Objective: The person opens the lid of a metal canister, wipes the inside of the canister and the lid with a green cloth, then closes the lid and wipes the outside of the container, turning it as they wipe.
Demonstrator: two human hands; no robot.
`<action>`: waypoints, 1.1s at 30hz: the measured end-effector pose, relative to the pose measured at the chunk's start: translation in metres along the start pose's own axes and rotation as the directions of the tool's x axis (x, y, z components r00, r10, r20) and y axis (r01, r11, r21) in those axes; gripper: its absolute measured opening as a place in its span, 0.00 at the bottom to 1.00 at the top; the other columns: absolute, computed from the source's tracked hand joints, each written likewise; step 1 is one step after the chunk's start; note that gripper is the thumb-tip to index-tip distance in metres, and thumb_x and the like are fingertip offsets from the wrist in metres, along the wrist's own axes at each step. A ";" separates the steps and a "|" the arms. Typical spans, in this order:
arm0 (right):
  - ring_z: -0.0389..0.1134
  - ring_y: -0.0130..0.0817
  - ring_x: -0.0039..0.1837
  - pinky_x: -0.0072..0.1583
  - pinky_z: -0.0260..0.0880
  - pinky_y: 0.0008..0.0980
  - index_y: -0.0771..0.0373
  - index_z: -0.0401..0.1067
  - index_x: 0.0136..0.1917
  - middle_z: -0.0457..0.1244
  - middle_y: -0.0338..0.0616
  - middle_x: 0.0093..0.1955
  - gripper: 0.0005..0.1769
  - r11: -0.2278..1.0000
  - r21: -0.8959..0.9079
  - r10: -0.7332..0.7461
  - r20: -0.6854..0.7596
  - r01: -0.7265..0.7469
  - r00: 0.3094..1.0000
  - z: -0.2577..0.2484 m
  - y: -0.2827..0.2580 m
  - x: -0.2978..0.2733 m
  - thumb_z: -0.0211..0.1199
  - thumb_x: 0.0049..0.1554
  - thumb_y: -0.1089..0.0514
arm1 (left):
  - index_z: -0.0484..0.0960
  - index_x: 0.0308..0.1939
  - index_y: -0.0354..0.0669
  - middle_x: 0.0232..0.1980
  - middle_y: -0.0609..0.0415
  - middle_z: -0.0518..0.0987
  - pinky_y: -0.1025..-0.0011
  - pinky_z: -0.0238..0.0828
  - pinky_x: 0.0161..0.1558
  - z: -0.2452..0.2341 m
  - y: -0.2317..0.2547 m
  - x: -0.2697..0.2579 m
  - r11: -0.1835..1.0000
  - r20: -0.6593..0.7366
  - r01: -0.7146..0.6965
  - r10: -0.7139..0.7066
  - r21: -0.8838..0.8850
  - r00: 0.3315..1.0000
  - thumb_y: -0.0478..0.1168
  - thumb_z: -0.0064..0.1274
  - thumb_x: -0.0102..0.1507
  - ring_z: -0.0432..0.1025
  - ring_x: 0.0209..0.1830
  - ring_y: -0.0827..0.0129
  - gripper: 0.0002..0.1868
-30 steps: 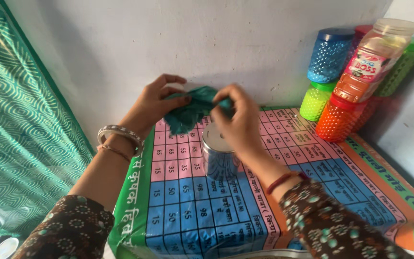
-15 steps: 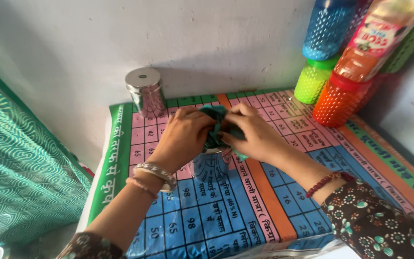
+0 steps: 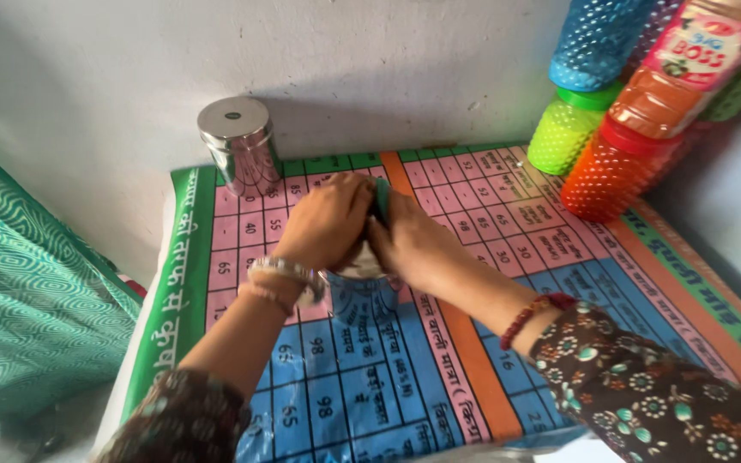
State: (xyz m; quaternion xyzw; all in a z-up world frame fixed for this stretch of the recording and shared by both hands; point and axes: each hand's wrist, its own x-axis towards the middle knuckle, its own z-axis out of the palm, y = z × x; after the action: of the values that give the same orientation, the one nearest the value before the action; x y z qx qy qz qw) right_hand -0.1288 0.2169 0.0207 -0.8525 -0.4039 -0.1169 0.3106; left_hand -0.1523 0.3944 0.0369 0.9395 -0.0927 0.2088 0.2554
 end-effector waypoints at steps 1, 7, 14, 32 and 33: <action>0.65 0.62 0.63 0.63 0.70 0.49 0.75 0.56 0.69 0.61 0.71 0.64 0.26 0.987 -0.144 -0.084 -0.067 0.073 0.994 0.004 -0.006 -0.002 0.48 0.68 0.50 | 0.80 0.51 0.38 0.53 0.40 0.80 0.52 0.71 0.53 0.002 -0.002 0.002 0.999 0.009 0.010 -0.010 0.050 1.000 0.46 0.38 0.71 0.75 0.51 0.45 0.18; 0.51 0.61 0.77 0.72 0.52 0.58 0.75 0.54 0.74 0.52 0.69 0.75 0.41 0.910 -0.380 -0.204 -0.060 0.167 0.977 0.010 -0.043 -0.021 0.57 0.61 0.41 | 0.81 0.50 0.41 0.49 0.44 0.81 0.53 0.74 0.45 -0.012 -0.001 -0.016 0.996 -0.219 0.005 0.014 0.085 0.976 0.44 0.43 0.68 0.76 0.44 0.46 0.15; 0.51 0.61 0.77 0.73 0.54 0.52 0.74 0.54 0.74 0.50 0.65 0.77 0.60 0.898 -0.247 -0.344 0.120 0.363 0.931 -0.031 -0.028 -0.031 0.72 0.46 0.31 | 0.83 0.46 0.41 0.48 0.48 0.81 0.56 0.75 0.46 -0.043 0.034 -0.077 0.935 -0.143 -0.117 0.173 0.336 0.974 0.41 0.50 0.64 0.75 0.48 0.50 0.12; 0.74 0.43 0.37 0.43 0.72 0.41 0.53 0.64 0.73 0.71 0.48 0.38 0.30 0.997 -0.014 0.081 0.161 -0.079 0.984 -0.081 -0.050 -0.017 0.57 0.58 0.63 | 0.69 0.64 0.42 0.69 0.42 0.65 0.49 0.54 0.65 -0.019 0.021 -0.043 0.991 0.132 -0.126 0.119 0.047 0.984 0.43 0.50 0.62 0.56 0.69 0.43 0.26; 0.74 0.44 0.40 0.45 0.72 0.41 0.51 0.62 0.75 0.73 0.47 0.42 0.32 0.995 -0.034 0.102 0.171 -0.097 0.980 -0.074 -0.048 -0.020 0.56 0.58 0.63 | 0.69 0.65 0.41 0.68 0.40 0.65 0.50 0.56 0.65 -0.018 0.013 -0.041 0.985 0.097 -0.171 0.169 0.016 0.981 0.41 0.50 0.62 0.57 0.68 0.40 0.27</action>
State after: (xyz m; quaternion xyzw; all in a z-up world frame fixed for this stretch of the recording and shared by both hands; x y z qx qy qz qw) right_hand -0.1749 0.1813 0.0905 -0.8824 -0.3846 -0.0322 0.2690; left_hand -0.1988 0.3954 0.0386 0.9400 -0.1821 0.1862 0.2203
